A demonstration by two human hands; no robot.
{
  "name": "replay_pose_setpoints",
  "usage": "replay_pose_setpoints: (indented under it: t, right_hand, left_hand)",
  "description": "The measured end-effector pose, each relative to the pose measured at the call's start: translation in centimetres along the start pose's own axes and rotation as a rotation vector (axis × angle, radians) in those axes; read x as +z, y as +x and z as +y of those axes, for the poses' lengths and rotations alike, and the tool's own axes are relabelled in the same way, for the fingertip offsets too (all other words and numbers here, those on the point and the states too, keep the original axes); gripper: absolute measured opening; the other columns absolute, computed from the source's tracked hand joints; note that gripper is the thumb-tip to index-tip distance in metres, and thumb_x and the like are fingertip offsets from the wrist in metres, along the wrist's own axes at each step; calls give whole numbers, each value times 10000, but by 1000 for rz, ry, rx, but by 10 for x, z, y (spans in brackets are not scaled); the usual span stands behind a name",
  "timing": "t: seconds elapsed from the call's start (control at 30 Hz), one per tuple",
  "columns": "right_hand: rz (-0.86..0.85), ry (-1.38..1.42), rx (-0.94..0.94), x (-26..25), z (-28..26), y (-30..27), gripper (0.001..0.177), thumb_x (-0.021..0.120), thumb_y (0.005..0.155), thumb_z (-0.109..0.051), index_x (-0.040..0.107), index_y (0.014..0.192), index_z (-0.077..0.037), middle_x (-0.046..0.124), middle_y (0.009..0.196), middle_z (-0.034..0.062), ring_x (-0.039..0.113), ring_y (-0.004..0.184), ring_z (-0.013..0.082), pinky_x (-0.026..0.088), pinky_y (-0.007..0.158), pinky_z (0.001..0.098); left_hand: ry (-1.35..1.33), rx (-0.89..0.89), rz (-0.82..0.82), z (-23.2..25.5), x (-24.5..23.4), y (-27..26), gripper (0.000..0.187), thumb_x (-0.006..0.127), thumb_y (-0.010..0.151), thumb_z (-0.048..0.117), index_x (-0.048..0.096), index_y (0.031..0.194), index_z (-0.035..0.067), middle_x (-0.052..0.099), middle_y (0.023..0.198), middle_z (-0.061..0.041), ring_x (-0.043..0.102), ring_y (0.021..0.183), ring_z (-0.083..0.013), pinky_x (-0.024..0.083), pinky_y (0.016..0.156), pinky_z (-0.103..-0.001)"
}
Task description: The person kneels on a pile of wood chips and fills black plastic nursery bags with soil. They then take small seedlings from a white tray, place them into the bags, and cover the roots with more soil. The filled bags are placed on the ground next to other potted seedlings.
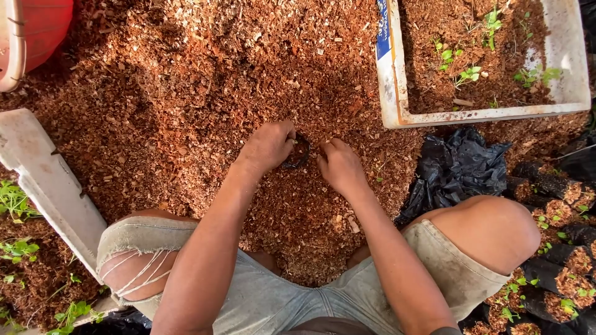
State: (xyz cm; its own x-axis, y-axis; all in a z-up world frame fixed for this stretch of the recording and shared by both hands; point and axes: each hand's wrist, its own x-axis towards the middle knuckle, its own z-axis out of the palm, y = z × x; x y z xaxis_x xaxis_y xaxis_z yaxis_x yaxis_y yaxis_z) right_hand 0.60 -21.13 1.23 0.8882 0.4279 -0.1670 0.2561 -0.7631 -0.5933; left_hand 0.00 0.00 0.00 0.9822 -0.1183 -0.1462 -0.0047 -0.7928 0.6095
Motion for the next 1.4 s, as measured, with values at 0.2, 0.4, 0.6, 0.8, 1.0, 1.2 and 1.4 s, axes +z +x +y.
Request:
replay_pose_setpoints:
  t: [0.2,0.4,0.6,0.8,1.0,1.2,1.4]
  right_hand:
    - [-390,-458,69,28,-14,-23,695,755,886,-161,462,1508,-64,495,1392,334,590,1206,475,557,943,581]
    - [-593,-372,92,15,-28,-29,655,660,843,104,510,1457,-69,488,1442,286,578,1263,445,604,914,462]
    - [-346,426,324,-28,-42,-23,381,645,930,11,607,1307,50,613,1280,331,663,1102,447,596,927,492]
    - [21,1229,402,-2,-44,-5,337,607,967,-2,535,1295,-38,474,1341,255,552,1222,387,541,1003,466]
    - [208,918,176,16,-33,0,241,602,923,125,619,1122,-10,544,1282,208,533,1257,342,494,1038,433]
    - [142,710,117,-4,-32,13,286,597,932,64,655,1182,-64,598,1284,199,613,1072,224,542,942,428]
    - [-81,752,-17,-9,-32,23,318,458,1003,-40,631,1267,-9,530,1355,278,450,1365,488,414,1088,613]
  left_hand:
    - [-16,-9,-10,2,-2,-1,52,702,883,90,703,925,59,741,825,-171,747,829,-370,610,718,-461]
    - [-115,-61,7,4,-6,-1,66,689,866,114,698,907,63,724,790,-192,734,777,-388,595,652,-478]
    - [-327,-171,-25,-11,8,6,61,634,862,46,678,880,9,700,744,-177,680,530,-248,551,359,-309]
    - [-425,-253,-2,-15,17,15,76,611,841,20,680,847,-10,683,680,-158,664,456,-189,538,295,-270]
    - [-443,-239,41,-22,24,14,49,637,811,18,677,791,1,659,623,-150,647,412,-185,499,269,-258]
    - [-287,-173,-5,1,6,-4,79,648,844,41,713,858,-2,681,704,-213,727,596,-321,587,424,-406]
    - [-123,-141,-39,24,-5,-13,116,669,872,86,731,961,45,727,857,-166,744,885,-355,614,725,-473]
